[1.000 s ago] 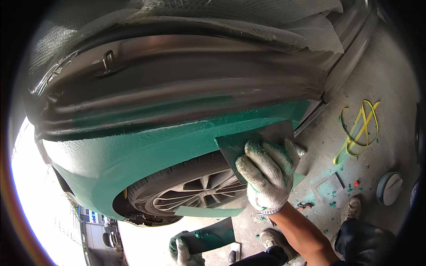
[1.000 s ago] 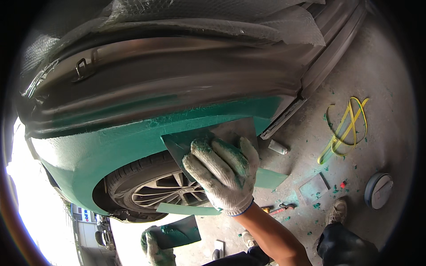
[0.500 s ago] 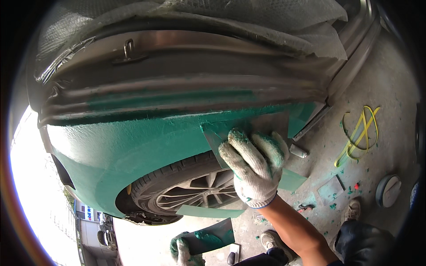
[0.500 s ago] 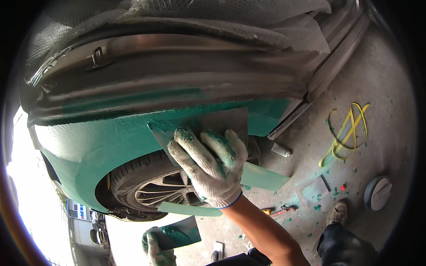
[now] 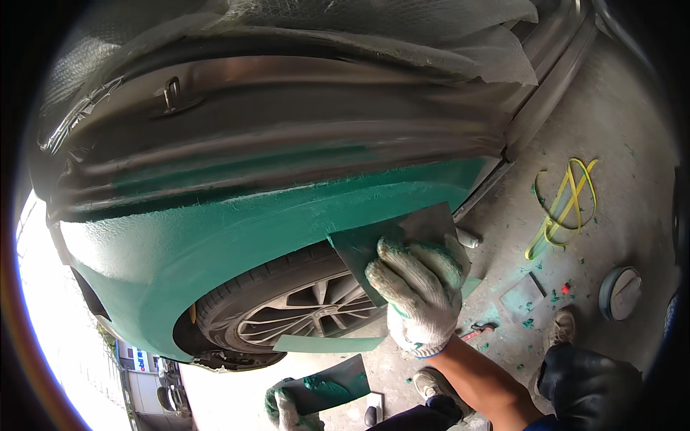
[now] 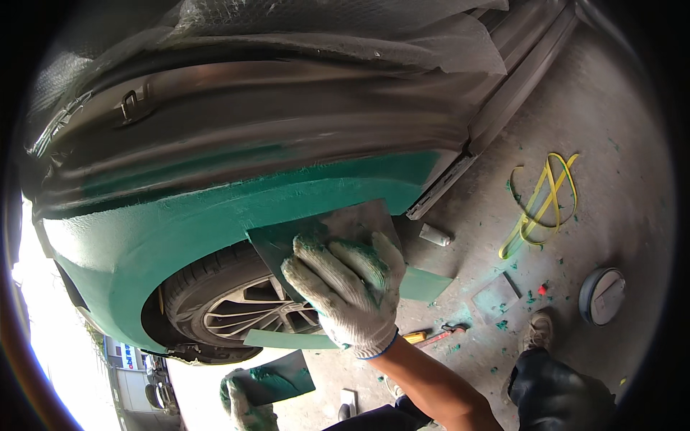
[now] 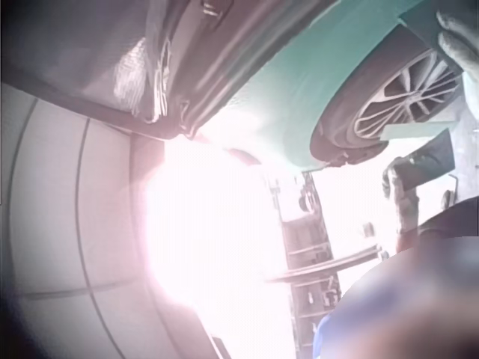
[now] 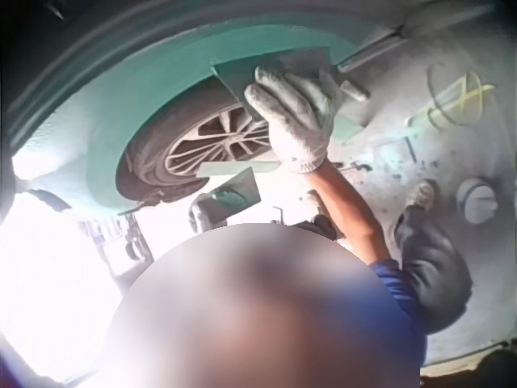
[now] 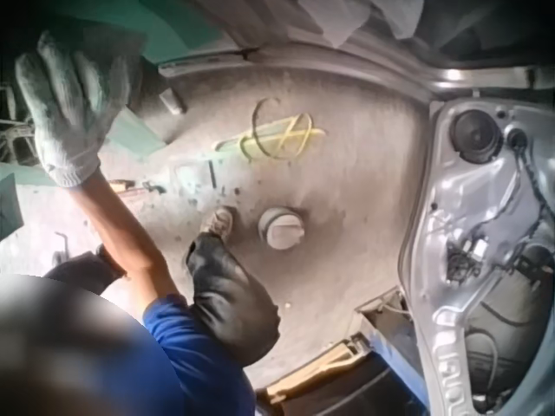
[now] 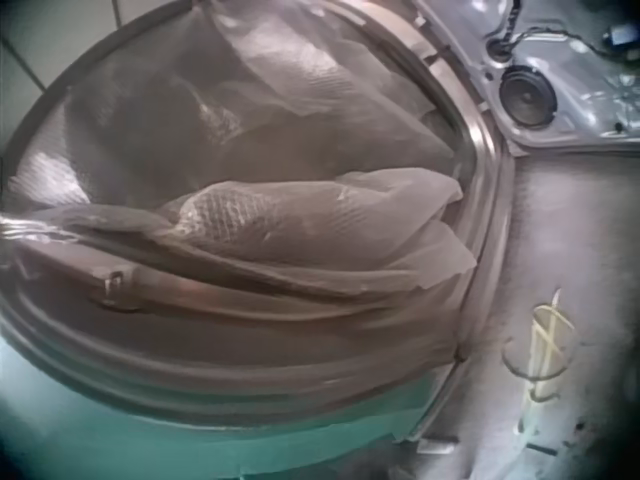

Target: The person applies green body filler to the rear quarter panel and door jamb of a silver car using a spreader and a mixing board. They repeatedly scoop filler, spread it over the surface, and smooth the edges to prepare the panel for further repair.

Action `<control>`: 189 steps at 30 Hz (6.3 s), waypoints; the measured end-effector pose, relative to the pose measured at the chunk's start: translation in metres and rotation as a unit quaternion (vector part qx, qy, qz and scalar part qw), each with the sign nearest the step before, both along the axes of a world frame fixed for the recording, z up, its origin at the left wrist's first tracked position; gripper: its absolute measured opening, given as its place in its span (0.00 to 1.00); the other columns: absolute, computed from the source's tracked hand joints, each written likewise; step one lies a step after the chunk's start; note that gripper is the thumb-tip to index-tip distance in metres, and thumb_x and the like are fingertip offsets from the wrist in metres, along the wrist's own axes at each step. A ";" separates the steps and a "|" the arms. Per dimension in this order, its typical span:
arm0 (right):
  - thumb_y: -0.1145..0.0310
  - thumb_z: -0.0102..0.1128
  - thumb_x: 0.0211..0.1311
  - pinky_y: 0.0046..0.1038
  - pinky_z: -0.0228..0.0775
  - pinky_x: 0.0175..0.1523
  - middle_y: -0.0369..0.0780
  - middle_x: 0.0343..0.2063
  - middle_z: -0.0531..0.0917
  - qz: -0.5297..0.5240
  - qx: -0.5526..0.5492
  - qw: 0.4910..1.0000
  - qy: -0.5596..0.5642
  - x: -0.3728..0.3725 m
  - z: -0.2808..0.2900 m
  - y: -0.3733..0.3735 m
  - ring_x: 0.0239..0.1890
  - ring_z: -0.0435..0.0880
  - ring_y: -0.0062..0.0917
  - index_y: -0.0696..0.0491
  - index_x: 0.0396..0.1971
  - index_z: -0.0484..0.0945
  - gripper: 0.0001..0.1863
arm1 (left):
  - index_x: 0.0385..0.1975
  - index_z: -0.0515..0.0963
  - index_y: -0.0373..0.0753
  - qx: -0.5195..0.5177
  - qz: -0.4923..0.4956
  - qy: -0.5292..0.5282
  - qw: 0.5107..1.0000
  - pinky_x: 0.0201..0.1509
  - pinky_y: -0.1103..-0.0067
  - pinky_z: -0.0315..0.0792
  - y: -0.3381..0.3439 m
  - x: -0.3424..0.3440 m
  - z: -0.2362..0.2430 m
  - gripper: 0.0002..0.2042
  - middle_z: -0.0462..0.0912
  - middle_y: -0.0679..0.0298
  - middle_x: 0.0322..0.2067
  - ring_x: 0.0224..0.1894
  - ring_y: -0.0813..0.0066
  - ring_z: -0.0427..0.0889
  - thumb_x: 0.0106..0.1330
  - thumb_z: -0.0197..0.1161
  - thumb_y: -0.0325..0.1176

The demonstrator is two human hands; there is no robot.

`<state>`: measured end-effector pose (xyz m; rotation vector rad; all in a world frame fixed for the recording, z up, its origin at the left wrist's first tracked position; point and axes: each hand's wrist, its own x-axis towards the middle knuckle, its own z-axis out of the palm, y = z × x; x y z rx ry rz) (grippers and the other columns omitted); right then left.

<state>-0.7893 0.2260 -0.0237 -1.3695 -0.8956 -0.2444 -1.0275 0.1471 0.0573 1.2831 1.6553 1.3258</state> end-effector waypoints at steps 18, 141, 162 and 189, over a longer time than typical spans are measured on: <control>0.76 0.68 0.61 0.19 0.76 0.37 0.37 0.33 0.87 0.380 -0.019 0.771 0.511 0.034 -0.043 -0.061 0.33 0.84 0.15 0.59 0.40 0.83 0.09 | 0.47 0.74 0.38 0.096 -0.059 -0.067 0.991 0.50 0.69 0.80 0.020 0.022 -0.005 0.15 0.82 0.60 0.39 0.42 0.69 0.83 0.71 0.61 0.43; 0.60 0.56 0.68 0.39 0.76 0.42 0.44 0.36 0.84 0.038 -0.361 0.849 -0.383 0.168 0.059 -0.039 0.38 0.85 0.40 0.50 0.45 0.82 0.14 | 0.39 0.78 0.34 -0.051 -0.162 -0.369 0.914 0.32 0.80 0.76 0.011 0.026 0.030 0.13 0.80 0.63 0.29 0.28 0.76 0.80 0.65 0.65 0.39; 0.57 0.57 0.69 0.22 0.73 0.42 0.38 0.32 0.83 0.587 -0.465 0.593 0.294 0.028 0.082 -0.144 0.35 0.81 0.18 0.62 0.43 0.80 0.20 | 0.40 0.78 0.35 -0.219 -0.347 -0.339 0.847 0.41 0.76 0.79 -0.005 0.056 0.026 0.10 0.84 0.62 0.33 0.33 0.74 0.83 0.67 0.64 0.34; 0.74 0.66 0.62 0.22 0.66 0.35 0.33 0.28 0.83 0.287 -0.119 0.890 0.335 -0.030 0.130 -0.177 0.28 0.74 0.14 0.60 0.33 0.82 0.05 | 0.48 0.77 0.33 0.002 -0.202 -0.165 0.966 0.41 0.81 0.72 -0.095 0.063 0.059 0.12 0.82 0.62 0.33 0.34 0.83 0.73 0.73 0.60 0.34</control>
